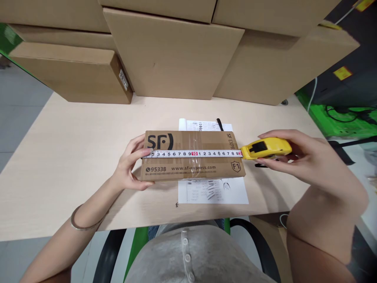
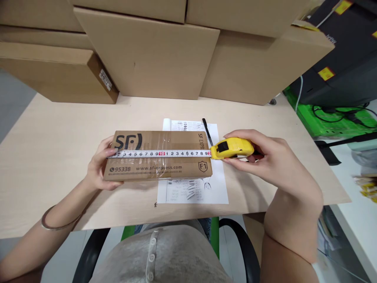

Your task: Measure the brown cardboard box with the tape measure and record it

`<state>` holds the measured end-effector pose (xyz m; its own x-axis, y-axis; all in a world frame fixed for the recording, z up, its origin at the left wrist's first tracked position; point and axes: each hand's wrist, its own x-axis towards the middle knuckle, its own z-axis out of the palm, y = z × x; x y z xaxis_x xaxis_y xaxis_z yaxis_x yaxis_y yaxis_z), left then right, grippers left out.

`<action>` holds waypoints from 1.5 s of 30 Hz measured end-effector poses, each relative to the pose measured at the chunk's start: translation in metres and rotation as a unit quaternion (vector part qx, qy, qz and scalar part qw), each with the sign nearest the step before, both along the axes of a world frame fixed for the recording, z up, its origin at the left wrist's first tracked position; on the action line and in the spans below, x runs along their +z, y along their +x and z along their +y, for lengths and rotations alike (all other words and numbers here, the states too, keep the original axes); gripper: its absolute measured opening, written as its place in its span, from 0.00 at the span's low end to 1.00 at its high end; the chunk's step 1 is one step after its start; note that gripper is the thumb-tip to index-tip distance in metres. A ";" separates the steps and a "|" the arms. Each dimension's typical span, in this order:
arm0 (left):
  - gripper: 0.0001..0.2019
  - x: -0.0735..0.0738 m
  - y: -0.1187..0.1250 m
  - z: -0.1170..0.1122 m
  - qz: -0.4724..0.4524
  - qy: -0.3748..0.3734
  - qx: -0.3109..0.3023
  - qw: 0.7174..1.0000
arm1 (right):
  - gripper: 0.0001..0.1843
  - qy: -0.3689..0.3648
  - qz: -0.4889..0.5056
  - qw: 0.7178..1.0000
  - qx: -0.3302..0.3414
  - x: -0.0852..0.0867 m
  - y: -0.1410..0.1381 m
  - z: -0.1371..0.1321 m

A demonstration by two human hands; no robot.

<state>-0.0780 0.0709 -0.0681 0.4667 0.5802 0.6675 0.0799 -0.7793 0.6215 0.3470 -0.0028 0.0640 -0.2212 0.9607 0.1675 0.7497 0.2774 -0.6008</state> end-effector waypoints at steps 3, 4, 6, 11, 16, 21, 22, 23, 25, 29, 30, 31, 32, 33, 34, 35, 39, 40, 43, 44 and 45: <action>0.48 0.001 0.000 0.000 0.008 0.009 -0.008 1.000 | 0.20 0.007 -0.051 0.999 0.012 0.012 0.001 0.000; 0.48 0.001 0.000 0.000 0.008 0.013 -0.009 1.000 | 0.19 0.011 -0.075 0.997 0.018 0.018 0.002 0.000; 0.49 0.000 0.000 -0.001 0.006 0.017 -0.012 1.000 | 0.20 0.014 -0.116 0.993 0.032 0.031 0.001 0.002; 0.52 -0.006 -0.003 0.000 -0.008 0.023 -0.008 1.000 | 0.23 -0.008 -0.121 0.985 0.126 0.046 -0.039 0.025; 0.63 -0.013 -0.001 0.000 -0.035 -0.015 -0.011 0.999 | 0.24 0.000 -0.122 0.969 0.216 0.035 -0.117 0.056; 0.69 -0.018 0.005 -0.004 -0.074 -0.099 -0.003 0.992 | 0.20 0.060 -0.134 0.938 0.313 0.029 -0.169 0.068; 0.68 -0.019 0.005 -0.004 -0.076 -0.100 0.005 0.992 | 0.19 0.067 -0.137 0.934 0.323 0.031 -0.173 0.067; 0.67 -0.019 0.004 -0.004 -0.078 -0.093 0.011 0.993 | 0.19 0.073 -0.138 0.933 0.323 0.033 -0.174 0.067; 0.61 -0.016 0.003 -0.005 -0.087 -0.073 0.024 0.993 | 0.20 0.088 -0.128 0.942 0.297 0.038 -0.168 0.063; 0.40 0.002 0.006 -0.009 -0.143 -0.140 0.093 0.975 | 0.23 0.123 -0.066 0.976 0.165 0.044 -0.139 0.042; 0.36 0.007 0.008 -0.011 -0.161 -0.195 0.105 0.962 | 0.22 0.120 -0.037 0.983 0.134 0.043 -0.132 0.035; 0.32 0.012 0.011 -0.013 -0.173 -0.262 0.108 0.943 | 0.22 0.104 -0.007 0.988 0.110 0.041 -0.125 0.029; 0.29 0.015 0.013 -0.016 -0.179 -0.329 0.102 0.921 | 0.22 0.077 0.026 0.992 0.099 0.038 -0.120 0.022; 0.25 0.018 0.017 -0.018 -0.177 -0.392 0.093 0.898 | 0.23 0.041 0.054 0.992 0.102 0.034 -0.117 0.017; 0.23 0.019 0.020 -0.019 -0.170 -0.444 0.086 0.876 | 0.24 -0.002 0.075 0.990 0.117 0.030 -0.115 0.013; 0.21 0.020 0.023 -0.021 -0.164 -0.478 0.083 0.859 | 0.24 -0.049 0.088 0.985 0.137 0.026 -0.115 0.011; 0.19 0.020 0.032 -0.023 -0.147 -0.536 0.110 0.824 | 0.25 -0.205 0.095 0.952 0.206 0.004 -0.127 0.010; 0.19 0.020 0.032 -0.023 -0.146 -0.543 0.119 0.818 | 0.24 -0.216 0.086 0.950 0.210 -0.003 -0.131 0.011; 0.16 0.019 0.033 -0.019 -0.146 -0.556 0.129 0.808 | 0.24 -0.118 0.023 0.976 0.182 -0.023 -0.142 0.013; 0.15 0.019 0.033 -0.017 -0.147 -0.555 0.126 0.809 | 0.24 -0.052 -0.003 0.984 0.172 -0.029 -0.144 0.013; 0.14 0.019 0.033 -0.015 -0.148 -0.553 0.122 0.811 | 0.24 0.016 -0.027 0.985 0.167 -0.033 -0.146 0.013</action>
<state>-0.0445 0.0554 -0.0491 0.1623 0.9512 -0.2625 -0.1319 0.2846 0.9495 0.2009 0.0107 0.0307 -0.5339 0.8271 0.1759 0.6436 0.5324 -0.5498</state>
